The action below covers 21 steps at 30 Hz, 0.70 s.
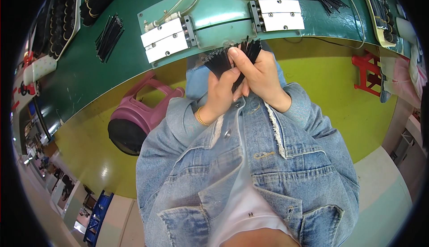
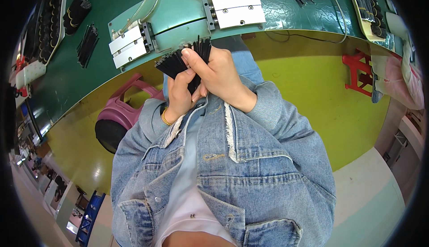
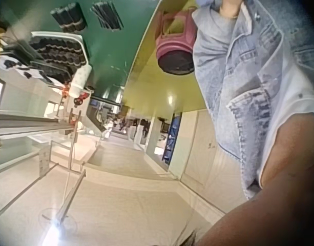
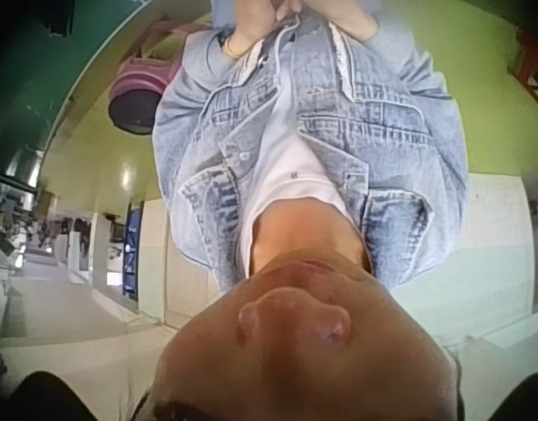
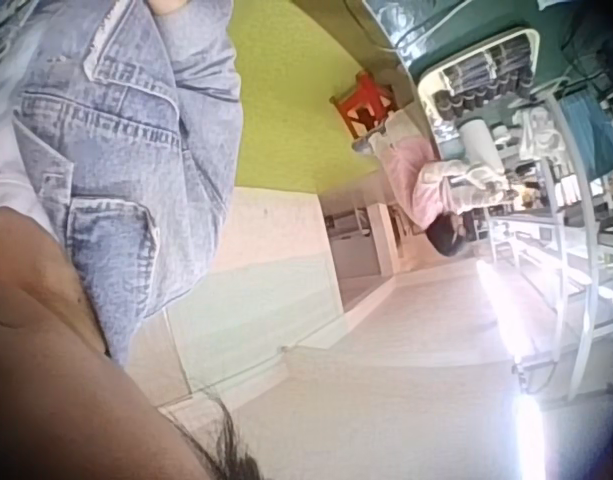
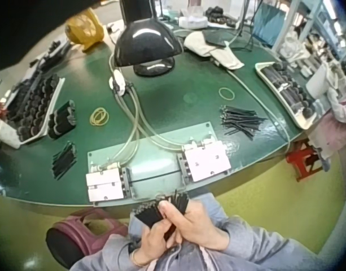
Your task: Manually inserting small wires into plastic connector housings at an assembly workstation.
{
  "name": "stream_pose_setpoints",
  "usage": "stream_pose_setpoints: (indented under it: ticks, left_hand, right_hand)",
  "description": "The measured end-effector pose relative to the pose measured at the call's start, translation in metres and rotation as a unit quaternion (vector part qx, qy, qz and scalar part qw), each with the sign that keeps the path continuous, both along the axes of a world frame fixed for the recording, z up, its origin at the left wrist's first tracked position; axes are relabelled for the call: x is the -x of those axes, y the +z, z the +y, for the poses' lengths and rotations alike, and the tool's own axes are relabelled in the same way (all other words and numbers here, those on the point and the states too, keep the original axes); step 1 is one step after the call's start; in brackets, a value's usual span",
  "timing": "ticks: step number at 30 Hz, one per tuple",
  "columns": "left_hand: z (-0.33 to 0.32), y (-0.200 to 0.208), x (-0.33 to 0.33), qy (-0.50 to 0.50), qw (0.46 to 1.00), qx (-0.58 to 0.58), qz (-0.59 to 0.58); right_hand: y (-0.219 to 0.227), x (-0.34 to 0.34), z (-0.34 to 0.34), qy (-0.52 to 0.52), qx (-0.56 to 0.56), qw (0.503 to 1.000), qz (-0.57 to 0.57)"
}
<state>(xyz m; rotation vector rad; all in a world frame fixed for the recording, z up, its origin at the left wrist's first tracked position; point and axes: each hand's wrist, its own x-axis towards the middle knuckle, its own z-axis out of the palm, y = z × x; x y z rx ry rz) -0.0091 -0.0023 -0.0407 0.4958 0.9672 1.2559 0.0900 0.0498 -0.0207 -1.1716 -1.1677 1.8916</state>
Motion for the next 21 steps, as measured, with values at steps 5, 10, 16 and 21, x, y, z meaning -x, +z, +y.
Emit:
stream_pose_setpoints:
  ticks: [5,10,16,21]
  left_hand:
    - [0.0,0.0,0.001,-0.003,1.0,-0.015,-0.015]
    - [0.003,0.001,0.005,-0.027,0.997,-0.023,0.066]
    - [-0.003,-0.001,0.005,-0.044,0.999,-0.024,-0.02]
    - [-0.004,-0.003,0.005,-0.041,0.998,-0.02,-0.045]
  right_hand:
    - [-0.002,-0.003,-0.004,-0.007,0.001,0.999,0.034]
    - [0.004,-0.005,-0.001,0.024,-0.038,0.999,0.007]
    - [0.01,-0.008,-0.005,0.022,0.006,0.999,0.024]
    - [0.007,-0.007,-0.006,0.01,0.027,0.999,0.029]
